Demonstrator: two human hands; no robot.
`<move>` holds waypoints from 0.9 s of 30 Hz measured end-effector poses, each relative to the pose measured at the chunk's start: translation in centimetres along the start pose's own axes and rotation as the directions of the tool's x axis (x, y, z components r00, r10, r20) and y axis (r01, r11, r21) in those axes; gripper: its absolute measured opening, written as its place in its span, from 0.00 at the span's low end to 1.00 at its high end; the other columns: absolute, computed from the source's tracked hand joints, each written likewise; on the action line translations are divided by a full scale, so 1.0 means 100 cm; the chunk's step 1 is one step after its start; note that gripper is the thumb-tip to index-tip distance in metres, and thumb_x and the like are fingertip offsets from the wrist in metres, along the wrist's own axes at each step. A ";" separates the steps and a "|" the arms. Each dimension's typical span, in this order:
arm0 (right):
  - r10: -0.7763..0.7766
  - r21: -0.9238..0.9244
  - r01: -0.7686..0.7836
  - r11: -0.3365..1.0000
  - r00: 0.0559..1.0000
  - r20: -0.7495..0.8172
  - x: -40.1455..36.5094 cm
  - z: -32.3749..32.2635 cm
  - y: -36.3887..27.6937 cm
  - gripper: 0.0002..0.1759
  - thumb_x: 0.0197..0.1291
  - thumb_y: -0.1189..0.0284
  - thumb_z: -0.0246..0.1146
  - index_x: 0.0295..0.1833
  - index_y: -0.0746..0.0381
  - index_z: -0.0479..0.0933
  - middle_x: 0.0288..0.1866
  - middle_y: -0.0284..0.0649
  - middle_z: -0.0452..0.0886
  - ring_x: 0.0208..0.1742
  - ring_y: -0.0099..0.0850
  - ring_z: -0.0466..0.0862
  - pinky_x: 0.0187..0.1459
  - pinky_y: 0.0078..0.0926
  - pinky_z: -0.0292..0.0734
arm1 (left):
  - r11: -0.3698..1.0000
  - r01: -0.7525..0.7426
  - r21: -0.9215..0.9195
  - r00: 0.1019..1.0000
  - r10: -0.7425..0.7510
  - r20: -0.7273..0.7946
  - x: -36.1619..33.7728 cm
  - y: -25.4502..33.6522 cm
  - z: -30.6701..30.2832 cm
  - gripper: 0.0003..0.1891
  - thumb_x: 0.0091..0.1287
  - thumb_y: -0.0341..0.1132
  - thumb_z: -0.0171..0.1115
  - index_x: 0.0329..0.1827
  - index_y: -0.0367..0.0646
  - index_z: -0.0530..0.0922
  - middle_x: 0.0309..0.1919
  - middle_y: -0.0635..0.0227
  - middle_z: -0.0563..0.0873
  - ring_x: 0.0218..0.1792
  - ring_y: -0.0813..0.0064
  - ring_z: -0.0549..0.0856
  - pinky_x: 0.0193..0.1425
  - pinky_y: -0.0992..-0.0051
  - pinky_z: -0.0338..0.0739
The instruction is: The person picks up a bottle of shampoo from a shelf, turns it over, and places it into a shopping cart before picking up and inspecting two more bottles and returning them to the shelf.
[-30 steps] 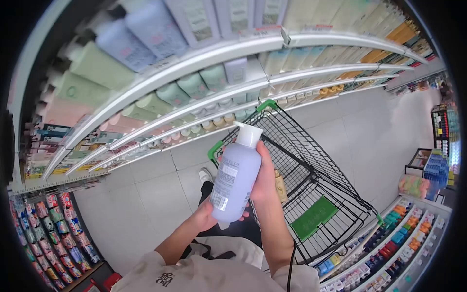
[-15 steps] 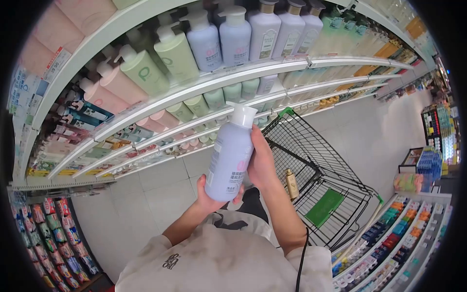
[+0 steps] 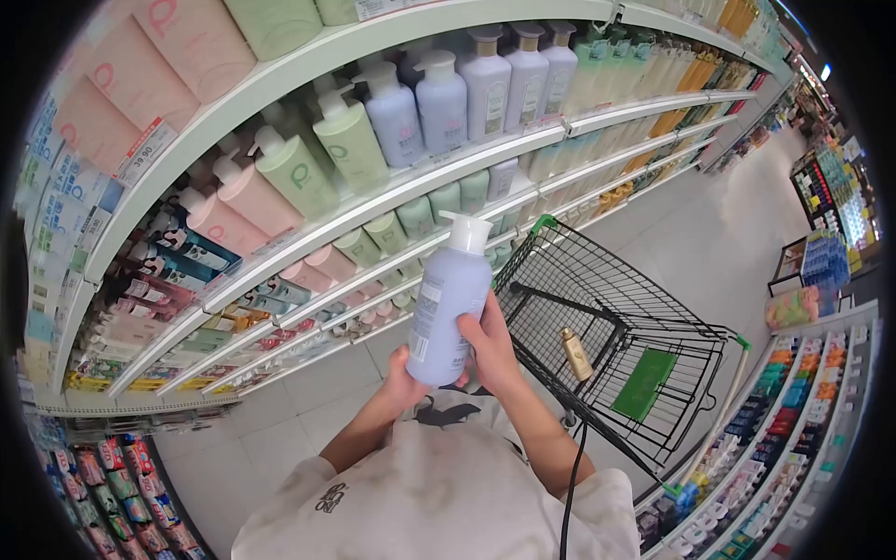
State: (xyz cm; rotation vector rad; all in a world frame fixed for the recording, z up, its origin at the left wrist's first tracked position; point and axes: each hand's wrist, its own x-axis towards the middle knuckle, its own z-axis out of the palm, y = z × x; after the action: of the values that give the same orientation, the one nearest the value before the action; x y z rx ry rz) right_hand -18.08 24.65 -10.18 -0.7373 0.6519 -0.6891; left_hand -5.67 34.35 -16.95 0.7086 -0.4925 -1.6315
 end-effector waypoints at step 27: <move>-0.278 -0.056 0.275 0.960 0.960 -0.036 0.016 0.010 0.013 0.37 0.49 0.71 0.73 0.62 0.67 0.62 0.53 0.42 0.75 0.54 0.31 0.77 0.57 0.31 0.72 | 0.521 -0.198 0.830 0.977 0.168 0.127 -0.004 0.070 0.004 0.44 0.64 0.45 0.62 0.74 0.33 0.47 0.69 0.49 0.63 0.71 0.60 0.62 0.73 0.65 0.55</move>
State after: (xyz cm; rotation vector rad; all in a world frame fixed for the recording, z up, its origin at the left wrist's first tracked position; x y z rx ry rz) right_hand -15.96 24.50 -11.04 -0.8718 0.6126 -0.9505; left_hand -0.91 33.45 -11.92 1.2904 -1.3934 -1.1230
